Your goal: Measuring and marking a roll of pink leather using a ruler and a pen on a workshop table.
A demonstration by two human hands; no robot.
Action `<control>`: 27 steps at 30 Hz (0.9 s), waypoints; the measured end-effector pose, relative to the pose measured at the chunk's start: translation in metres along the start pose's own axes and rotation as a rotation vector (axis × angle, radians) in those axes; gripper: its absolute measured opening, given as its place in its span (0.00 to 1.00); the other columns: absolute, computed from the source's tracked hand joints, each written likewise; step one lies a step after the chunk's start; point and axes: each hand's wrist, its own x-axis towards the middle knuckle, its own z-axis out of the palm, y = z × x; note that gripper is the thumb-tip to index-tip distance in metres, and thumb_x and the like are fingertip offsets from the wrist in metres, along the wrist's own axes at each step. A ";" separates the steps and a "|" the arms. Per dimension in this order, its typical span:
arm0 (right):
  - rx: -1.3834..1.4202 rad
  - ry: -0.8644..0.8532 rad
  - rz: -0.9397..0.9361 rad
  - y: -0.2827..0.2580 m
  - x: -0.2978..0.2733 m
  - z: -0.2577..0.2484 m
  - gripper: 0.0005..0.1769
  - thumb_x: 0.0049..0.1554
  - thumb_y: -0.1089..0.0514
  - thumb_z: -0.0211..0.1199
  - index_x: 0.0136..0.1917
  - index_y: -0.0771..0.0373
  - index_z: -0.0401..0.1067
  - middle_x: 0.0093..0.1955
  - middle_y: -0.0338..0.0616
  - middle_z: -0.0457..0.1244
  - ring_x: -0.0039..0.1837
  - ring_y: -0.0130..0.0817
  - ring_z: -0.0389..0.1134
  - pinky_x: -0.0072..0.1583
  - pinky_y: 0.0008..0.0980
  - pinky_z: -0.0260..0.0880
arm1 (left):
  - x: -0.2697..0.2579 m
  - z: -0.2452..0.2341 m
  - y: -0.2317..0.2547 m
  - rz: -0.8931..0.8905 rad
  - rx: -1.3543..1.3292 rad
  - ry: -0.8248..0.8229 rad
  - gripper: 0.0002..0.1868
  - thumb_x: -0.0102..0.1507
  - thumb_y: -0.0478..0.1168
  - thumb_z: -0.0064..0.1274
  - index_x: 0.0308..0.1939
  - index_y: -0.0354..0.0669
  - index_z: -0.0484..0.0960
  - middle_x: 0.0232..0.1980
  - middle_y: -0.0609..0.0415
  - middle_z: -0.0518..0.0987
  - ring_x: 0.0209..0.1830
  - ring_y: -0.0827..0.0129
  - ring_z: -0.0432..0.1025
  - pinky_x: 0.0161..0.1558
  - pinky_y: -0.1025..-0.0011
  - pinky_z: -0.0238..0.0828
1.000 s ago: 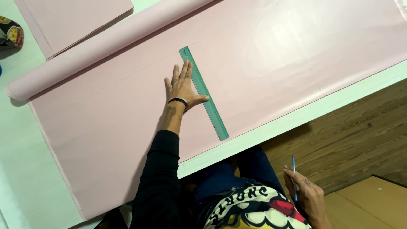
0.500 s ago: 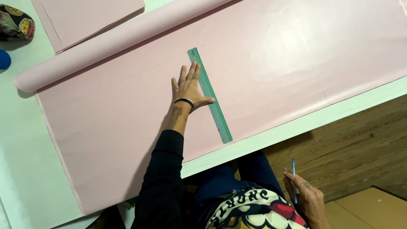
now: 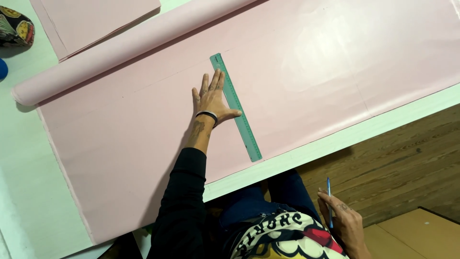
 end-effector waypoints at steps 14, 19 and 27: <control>0.000 0.009 -0.025 0.006 -0.001 0.008 0.16 0.54 0.60 0.66 0.57 0.52 0.76 0.56 0.41 0.72 0.54 0.37 0.76 0.51 0.33 0.76 | 0.003 0.003 -0.002 0.002 -0.019 0.009 0.79 0.37 0.67 0.74 0.80 0.66 0.35 0.85 0.72 0.34 0.84 0.65 0.26 0.79 0.42 0.24; 0.094 0.011 -0.030 -0.019 0.050 0.014 0.19 0.57 0.60 0.64 0.62 0.54 0.74 0.54 0.44 0.72 0.52 0.37 0.76 0.50 0.33 0.75 | 0.001 -0.007 0.001 0.001 -0.016 0.063 0.79 0.37 0.68 0.74 0.81 0.65 0.35 0.85 0.70 0.35 0.84 0.64 0.27 0.79 0.41 0.25; 0.357 0.064 -0.213 -0.057 0.200 0.099 0.12 0.65 0.60 0.56 0.60 0.63 0.73 0.45 0.46 0.71 0.51 0.35 0.75 0.49 0.32 0.76 | 0.001 -0.007 0.000 -0.013 -0.027 0.010 0.78 0.38 0.66 0.74 0.81 0.66 0.36 0.85 0.70 0.36 0.84 0.64 0.28 0.78 0.39 0.26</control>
